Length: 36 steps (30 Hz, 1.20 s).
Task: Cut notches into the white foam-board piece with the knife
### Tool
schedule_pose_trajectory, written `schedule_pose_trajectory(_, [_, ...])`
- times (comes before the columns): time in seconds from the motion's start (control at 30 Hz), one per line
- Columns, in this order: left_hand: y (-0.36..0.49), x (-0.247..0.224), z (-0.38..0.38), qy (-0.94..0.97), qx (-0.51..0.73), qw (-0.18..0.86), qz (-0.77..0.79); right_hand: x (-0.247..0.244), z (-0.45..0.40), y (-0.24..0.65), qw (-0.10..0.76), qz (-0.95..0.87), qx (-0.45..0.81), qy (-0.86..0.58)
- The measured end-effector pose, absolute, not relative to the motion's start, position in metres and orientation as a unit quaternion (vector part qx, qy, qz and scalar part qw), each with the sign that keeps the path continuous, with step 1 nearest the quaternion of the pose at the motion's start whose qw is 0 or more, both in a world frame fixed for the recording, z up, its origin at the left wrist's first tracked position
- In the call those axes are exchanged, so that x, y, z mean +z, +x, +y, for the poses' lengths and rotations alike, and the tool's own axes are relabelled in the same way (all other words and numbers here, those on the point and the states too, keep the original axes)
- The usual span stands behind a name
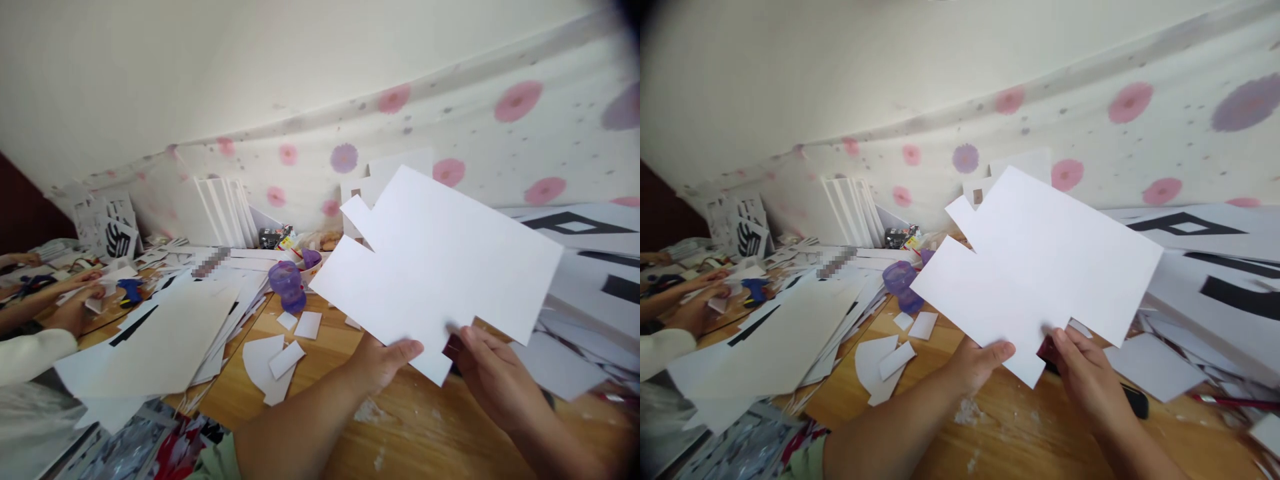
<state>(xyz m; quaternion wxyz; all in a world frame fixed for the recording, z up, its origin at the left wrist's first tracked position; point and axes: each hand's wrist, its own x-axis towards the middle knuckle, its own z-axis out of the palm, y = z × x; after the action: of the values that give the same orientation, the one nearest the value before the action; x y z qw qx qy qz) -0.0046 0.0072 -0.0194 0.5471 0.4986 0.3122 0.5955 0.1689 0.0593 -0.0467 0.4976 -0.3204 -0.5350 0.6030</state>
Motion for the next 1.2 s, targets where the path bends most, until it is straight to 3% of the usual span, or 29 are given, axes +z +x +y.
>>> schedule_pose_trajectory(0.2, [-0.016, -0.017, 0.014, 0.470, 0.625, 0.520, 0.344, -0.041, 0.060, 0.169, 0.513, -0.448, 0.669, -0.295])
schedule_pose_trajectory(0.4, [-0.063, 0.030, -0.002, 0.418, 0.718, 0.447, 0.332, -0.032, 0.069, 0.180, 0.529, -0.449, 0.655, -0.299])
schedule_pose_trajectory(0.57, [-0.094, 0.055, -0.026, 0.396, 0.662, 0.488, 0.409, -0.024, 0.072, 0.189, 0.490, -0.483, 0.662, -0.296])
schedule_pose_trajectory(0.8, [-0.077, 0.042, -0.049, 0.367, 0.616, 0.496, 0.491, -0.018, 0.067, 0.197, 0.438, -0.580, 0.629, -0.276])
schedule_pose_trajectory(0.97, [-0.079, 0.037, -0.060, 0.354, 0.639, 0.464, 0.501, -0.005, 0.068, 0.252, 0.404, -0.692, 0.505, -0.321])
schedule_pose_trajectory(1.1, [-0.077, 0.040, -0.056, 0.324, 0.712, 0.395, 0.482, -0.006, 0.055, 0.272, 0.256, -0.819, 0.278, -0.432])
schedule_pose_trajectory(1.2, [-0.067, 0.046, -0.050, 0.307, 0.744, 0.362, 0.470, -0.017, 0.044, 0.253, 0.192, -0.841, 0.209, -0.462])
